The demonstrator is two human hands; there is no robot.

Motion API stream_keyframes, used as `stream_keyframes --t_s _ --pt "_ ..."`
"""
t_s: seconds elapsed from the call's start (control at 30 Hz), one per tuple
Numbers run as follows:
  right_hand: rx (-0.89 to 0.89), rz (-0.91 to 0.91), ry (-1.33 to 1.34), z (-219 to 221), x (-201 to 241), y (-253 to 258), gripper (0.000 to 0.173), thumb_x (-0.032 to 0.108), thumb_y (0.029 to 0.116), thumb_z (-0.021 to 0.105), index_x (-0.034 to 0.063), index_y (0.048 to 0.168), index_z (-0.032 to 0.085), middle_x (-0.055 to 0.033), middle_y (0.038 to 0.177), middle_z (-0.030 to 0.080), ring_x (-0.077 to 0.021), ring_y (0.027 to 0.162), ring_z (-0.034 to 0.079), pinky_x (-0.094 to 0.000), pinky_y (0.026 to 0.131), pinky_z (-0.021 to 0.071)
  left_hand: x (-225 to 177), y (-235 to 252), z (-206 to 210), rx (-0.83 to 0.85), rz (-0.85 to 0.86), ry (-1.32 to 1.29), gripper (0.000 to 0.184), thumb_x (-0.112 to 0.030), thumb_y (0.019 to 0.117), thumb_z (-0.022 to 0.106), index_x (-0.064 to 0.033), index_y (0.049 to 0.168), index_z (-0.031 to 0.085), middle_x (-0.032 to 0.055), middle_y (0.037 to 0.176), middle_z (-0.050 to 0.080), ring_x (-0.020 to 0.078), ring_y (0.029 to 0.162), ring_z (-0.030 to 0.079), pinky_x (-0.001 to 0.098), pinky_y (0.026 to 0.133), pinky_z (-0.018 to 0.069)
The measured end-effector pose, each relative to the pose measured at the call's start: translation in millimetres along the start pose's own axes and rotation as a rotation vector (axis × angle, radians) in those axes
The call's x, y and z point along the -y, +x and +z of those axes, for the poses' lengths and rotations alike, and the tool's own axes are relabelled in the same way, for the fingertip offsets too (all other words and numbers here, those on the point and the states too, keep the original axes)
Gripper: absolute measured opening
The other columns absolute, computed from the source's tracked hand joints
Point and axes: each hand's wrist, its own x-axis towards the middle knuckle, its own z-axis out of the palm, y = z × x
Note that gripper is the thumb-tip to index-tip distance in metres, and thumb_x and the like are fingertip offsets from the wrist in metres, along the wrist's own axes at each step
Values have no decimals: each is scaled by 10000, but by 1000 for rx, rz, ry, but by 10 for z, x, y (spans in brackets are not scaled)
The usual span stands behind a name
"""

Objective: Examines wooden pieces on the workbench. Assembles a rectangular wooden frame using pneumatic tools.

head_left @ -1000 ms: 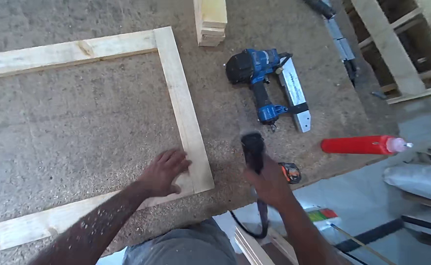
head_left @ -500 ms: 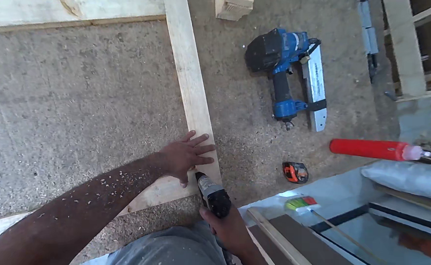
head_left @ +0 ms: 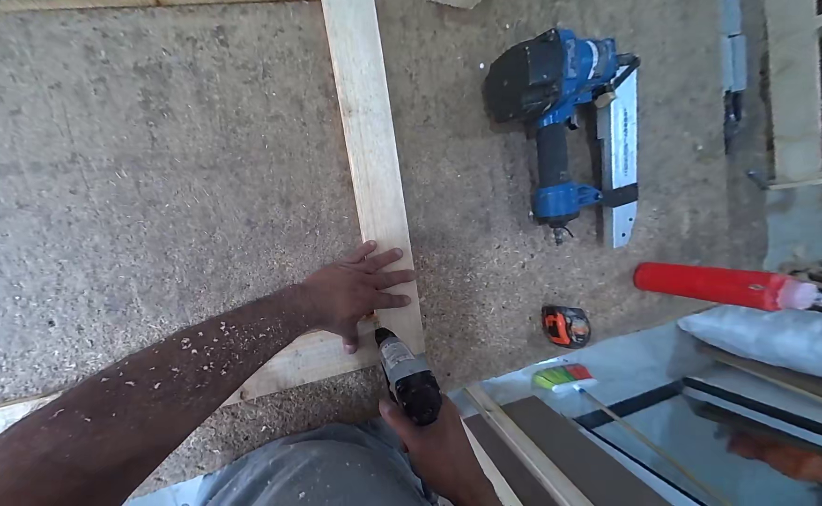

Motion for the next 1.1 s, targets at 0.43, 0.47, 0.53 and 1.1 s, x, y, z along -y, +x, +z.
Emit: stream_keyframes --t_s 0.43,0.47,0.53,1.1 --pt "-9 35 5 46 -204 -148 529 475 846 760 64 1162 654 6 806 684 -105 607 648 -319 588 591 -8 4 -49 51 -12 -17 1104 -674 603 871 -405 1568 409 -72 1737 115 305 1604 -14 624 1261 -7" --pt "-10 39 3 50 -217 -161 525 480 846 760 71 1155 651 9 803 682 -104 608 646 -320 590 588 -10 4 -50 52 -15 -16 1103 -672 603 873 -410 1568 407 -74 1737 113 304 1605 -12 623 1262 -6" --pt "-14 33 20 58 -258 -181 528 468 850 764 68 1177 654 2 825 690 -105 616 652 -319 592 593 -6 3 -50 49 -20 -17 1099 -669 601 874 -423 1565 407 -83 1736 113 298 1605 -3 616 1264 -4" --pt "25 22 137 38 -501 -244 511 435 881 749 73 1228 649 -27 728 662 -167 522 614 -354 484 557 -58 4 -35 5 -63 43 1099 -666 553 898 -439 1533 455 -100 1723 171 293 1604 34 607 1269 8"
